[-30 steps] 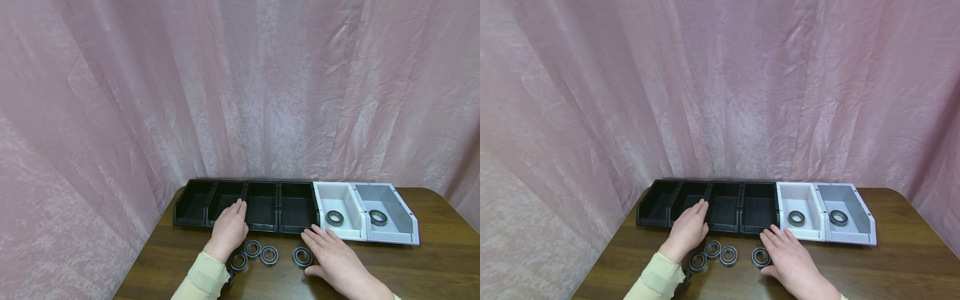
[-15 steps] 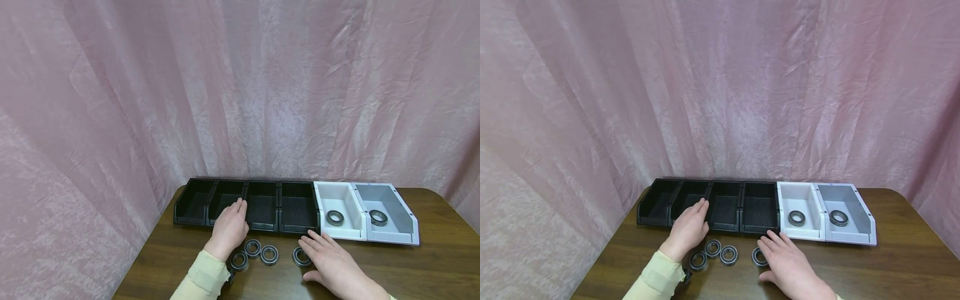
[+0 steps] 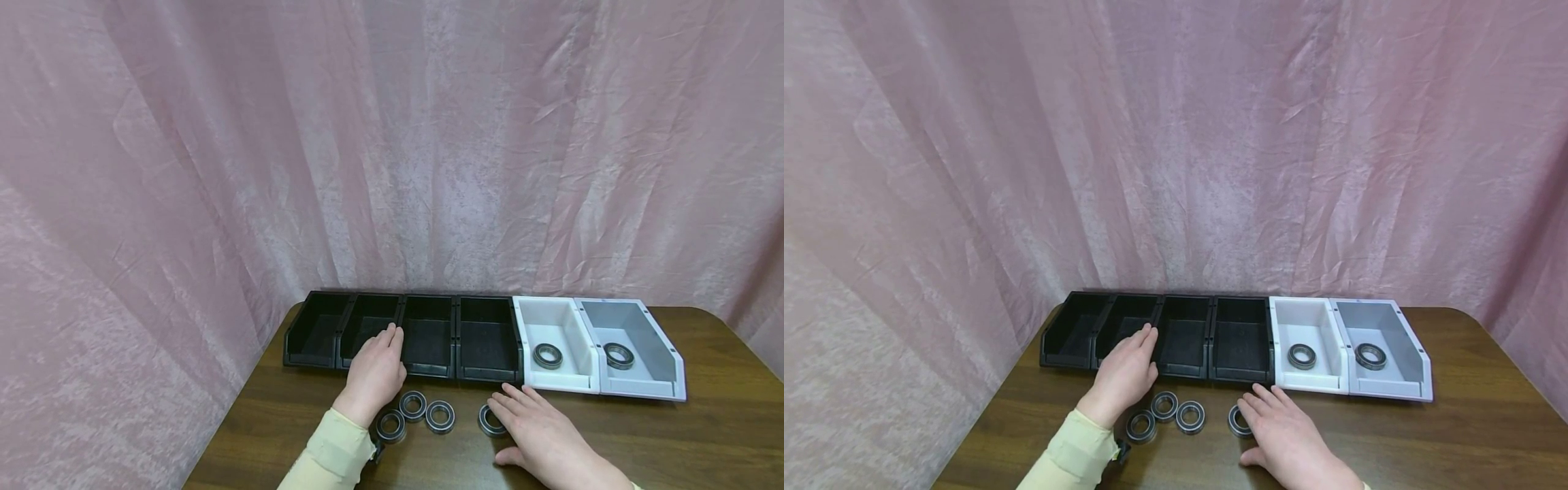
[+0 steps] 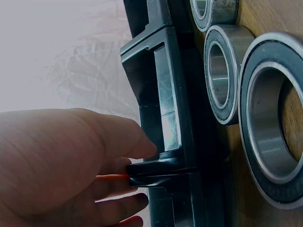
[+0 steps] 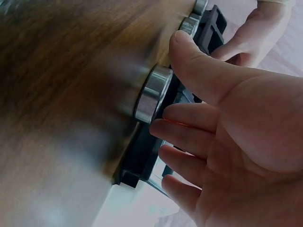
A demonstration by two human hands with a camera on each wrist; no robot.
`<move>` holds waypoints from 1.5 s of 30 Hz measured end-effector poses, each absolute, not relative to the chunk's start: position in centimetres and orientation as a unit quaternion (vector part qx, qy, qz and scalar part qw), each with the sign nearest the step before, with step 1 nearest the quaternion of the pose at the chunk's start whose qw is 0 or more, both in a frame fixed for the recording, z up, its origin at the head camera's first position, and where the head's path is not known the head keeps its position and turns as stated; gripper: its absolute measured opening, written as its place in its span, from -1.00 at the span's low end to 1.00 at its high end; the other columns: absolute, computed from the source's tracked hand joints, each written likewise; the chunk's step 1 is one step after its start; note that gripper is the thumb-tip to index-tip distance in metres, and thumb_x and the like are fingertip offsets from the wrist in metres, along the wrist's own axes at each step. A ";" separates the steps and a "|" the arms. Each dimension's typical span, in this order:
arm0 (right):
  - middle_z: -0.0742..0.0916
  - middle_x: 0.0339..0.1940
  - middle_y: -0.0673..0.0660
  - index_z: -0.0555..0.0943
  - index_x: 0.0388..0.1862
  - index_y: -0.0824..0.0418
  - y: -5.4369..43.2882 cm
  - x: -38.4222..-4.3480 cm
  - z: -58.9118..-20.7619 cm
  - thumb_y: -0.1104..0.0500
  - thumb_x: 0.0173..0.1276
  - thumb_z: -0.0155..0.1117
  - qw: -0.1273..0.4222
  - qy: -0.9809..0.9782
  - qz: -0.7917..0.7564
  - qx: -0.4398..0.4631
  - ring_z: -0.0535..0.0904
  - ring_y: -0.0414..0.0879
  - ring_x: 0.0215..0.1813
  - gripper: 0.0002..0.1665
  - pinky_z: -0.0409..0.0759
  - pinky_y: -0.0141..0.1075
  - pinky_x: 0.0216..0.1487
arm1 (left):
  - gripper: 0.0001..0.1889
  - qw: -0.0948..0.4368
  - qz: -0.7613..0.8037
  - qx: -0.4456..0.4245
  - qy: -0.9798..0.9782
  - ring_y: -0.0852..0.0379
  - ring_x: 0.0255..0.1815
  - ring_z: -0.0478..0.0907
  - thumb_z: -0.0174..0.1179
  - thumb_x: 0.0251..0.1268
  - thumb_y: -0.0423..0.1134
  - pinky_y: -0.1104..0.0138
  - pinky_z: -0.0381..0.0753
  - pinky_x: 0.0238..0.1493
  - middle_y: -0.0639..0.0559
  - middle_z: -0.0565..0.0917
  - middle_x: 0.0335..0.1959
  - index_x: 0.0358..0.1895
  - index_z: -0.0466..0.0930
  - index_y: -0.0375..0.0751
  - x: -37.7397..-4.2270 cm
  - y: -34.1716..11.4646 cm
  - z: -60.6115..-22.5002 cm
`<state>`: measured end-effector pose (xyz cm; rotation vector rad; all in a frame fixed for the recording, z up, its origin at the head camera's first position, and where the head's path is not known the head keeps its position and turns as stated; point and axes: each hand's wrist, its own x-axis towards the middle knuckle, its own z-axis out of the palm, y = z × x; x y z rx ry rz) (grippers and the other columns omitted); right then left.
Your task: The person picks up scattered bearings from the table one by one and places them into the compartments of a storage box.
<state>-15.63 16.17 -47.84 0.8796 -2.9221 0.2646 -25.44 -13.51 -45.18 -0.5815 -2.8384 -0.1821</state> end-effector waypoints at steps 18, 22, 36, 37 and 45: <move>0.74 0.38 0.28 0.67 0.41 0.31 16.1 -15.6 -48.2 -0.27 0.26 0.65 0.017 -0.952 0.089 0.292 0.56 0.32 0.50 -0.06 0.48 0.24 0.53 | -0.34 0.119 -0.063 -0.201 -0.970 -0.20 0.55 0.53 0.45 0.45 -0.27 -0.02 0.48 0.57 -0.31 0.52 0.57 0.54 0.52 -0.41 -25.5 -13.5 -45.2; 0.75 0.33 0.31 0.69 0.37 0.34 16.2 -15.7 -48.3 -0.28 0.26 0.65 0.048 -0.953 0.086 0.286 0.61 0.32 0.45 -0.07 0.53 0.22 0.50 | -0.34 0.121 -0.065 -0.202 -0.970 -0.21 0.55 0.52 0.45 0.45 -0.27 -0.02 0.48 0.58 -0.31 0.52 0.58 0.54 0.51 -0.41 -25.5 -13.5 -45.3; 0.76 0.29 0.28 0.71 0.30 0.36 16.1 -16.2 -48.5 -0.17 0.30 0.67 0.046 -0.961 0.092 0.257 0.66 0.27 0.39 -0.20 0.54 0.19 0.50 | -0.34 0.122 -0.066 -0.201 -0.970 -0.20 0.55 0.53 0.45 0.45 -0.27 -0.02 0.48 0.57 -0.31 0.52 0.57 0.54 0.52 -0.41 -25.5 -13.5 -45.3; 0.77 0.28 0.27 0.71 0.28 0.36 16.2 -16.2 -48.6 -0.17 0.30 0.67 0.052 -0.960 0.088 0.261 0.67 0.26 0.38 -0.21 0.56 0.18 0.48 | -0.34 0.122 -0.065 -0.201 -0.970 -0.20 0.55 0.53 0.46 0.45 -0.27 -0.01 0.48 0.57 -0.30 0.53 0.57 0.54 0.52 -0.41 -25.5 -13.5 -45.3; 0.77 0.25 0.27 0.74 0.21 0.36 16.3 -16.3 -48.9 -0.10 0.32 0.66 0.079 -0.956 0.082 0.270 0.69 0.25 0.34 -0.32 0.59 0.17 0.44 | -0.33 0.122 -0.065 -0.201 -0.970 -0.20 0.55 0.53 0.47 0.43 -0.27 -0.02 0.49 0.57 -0.31 0.52 0.57 0.53 0.52 -0.42 -25.4 -13.5 -45.2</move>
